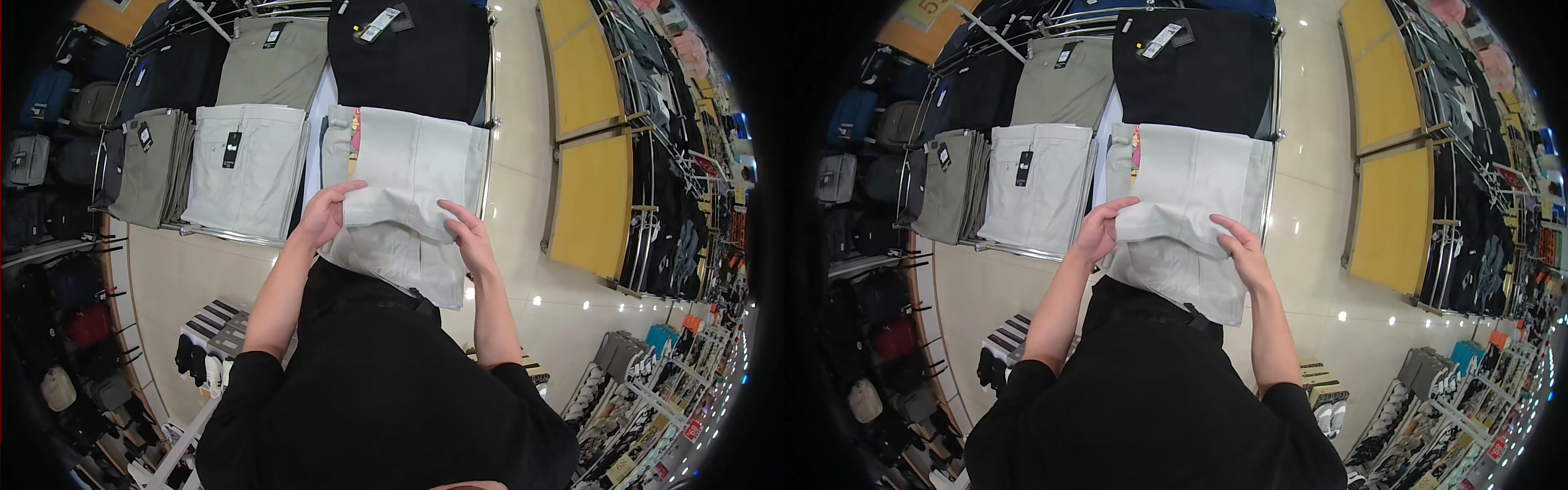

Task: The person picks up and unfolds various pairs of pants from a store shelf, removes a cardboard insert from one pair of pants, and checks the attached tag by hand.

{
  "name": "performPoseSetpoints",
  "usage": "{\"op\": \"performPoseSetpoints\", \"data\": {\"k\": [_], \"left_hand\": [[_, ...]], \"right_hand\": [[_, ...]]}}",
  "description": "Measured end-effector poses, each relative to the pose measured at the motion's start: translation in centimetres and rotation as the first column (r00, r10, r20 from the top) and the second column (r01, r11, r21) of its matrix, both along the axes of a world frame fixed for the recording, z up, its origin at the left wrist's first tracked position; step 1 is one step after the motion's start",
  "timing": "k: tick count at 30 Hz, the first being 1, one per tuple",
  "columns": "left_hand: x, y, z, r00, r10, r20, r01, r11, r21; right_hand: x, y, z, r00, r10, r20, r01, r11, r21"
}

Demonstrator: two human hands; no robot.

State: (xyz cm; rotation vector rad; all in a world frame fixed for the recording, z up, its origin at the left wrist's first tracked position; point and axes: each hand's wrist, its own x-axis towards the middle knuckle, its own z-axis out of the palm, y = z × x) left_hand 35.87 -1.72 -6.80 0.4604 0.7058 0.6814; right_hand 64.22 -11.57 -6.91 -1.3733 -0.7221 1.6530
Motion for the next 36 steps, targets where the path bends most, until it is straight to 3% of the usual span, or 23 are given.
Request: {"op": "performPoseSetpoints", "data": {"k": [3,5,6,7,9,11,16,19,21,24,27,30,33,35,36], "left_hand": [[-0.9,0.7,-0.7,0.998,-0.046,0.036,0.046,0.999,0.004],[-0.3,0.5,-0.1,0.991,-0.046,-0.126,0.051,0.998,0.037],[-0.2,0.7,-0.3,0.992,-0.045,-0.121,0.050,0.998,0.034],[-0.1,1.0,-0.5,0.994,-0.045,-0.096,0.048,0.999,0.024],[0.3,2.2,-0.9,0.996,-0.055,-0.064,0.056,0.998,0.010],[0.9,4.8,0.3,0.982,-0.004,0.190,0.003,1.000,0.006],[4.4,15.4,2.3,0.985,-0.009,0.174,-0.029,0.975,0.219],[6.2,21.2,2.2,0.963,-0.009,0.270,-0.049,0.976,0.210],[7.7,24.3,2.7,0.989,0.043,0.144,-0.080,0.963,0.259],[9.5,28.4,2.0,0.991,0.055,0.122,-0.089,0.953,0.288],[11.1,31.6,1.1,0.993,0.060,0.101,-0.090,0.941,0.328],[12.6,34.5,1.0,0.998,-0.020,0.061,-0.010,0.897,0.442],[14.2,36.5,-0.4,0.997,0.063,-0.046,-0.032,0.869,0.493],[14.9,36.5,-1.9,0.991,0.102,-0.090,-0.043,0.862,0.505],[15.2,36.4,-2.9,0.974,0.169,-0.151,-0.048,0.803,0.594]], "right_hand": [[0.8,0.7,2.7,0.987,0.121,0.105,-0.127,0.991,0.050],[1.8,1.5,1.9,0.984,0.156,0.083,-0.159,0.987,0.026],[2.1,2.0,1.6,0.981,0.183,0.058,-0.184,0.983,0.007],[2.1,2.8,2.0,0.981,0.182,0.063,-0.183,0.983,0.003],[2.3,4.6,3.1,0.978,0.086,-0.189,-0.069,0.993,0.097],[2.9,7.1,3.8,0.976,0.087,-0.202,-0.059,0.988,0.144],[4.9,16.4,5.4,0.988,0.057,-0.144,-0.017,0.964,0.266],[5.7,22.3,5.8,0.990,0.045,-0.131,-0.006,0.959,0.283],[6.3,26.0,5.5,0.991,-0.014,-0.133,0.052,0.956,0.287],[6.9,31.1,4.8,0.984,-0.153,-0.094,0.172,0.957,0.235],[7.8,34.8,4.3,0.982,-0.188,-0.012,0.186,0.955,0.233],[8.2,37.5,4.3,0.978,-0.202,-0.053,0.208,0.937,0.280],[8.4,39.3,3.0,0.952,-0.285,-0.114,0.306,0.908,0.286],[7.7,40.0,1.6,0.881,-0.344,0.325,0.214,0.902,0.374],[8.3,40.7,-2.1,0.835,-0.369,0.407,0.117,0.843,0.524]]}}
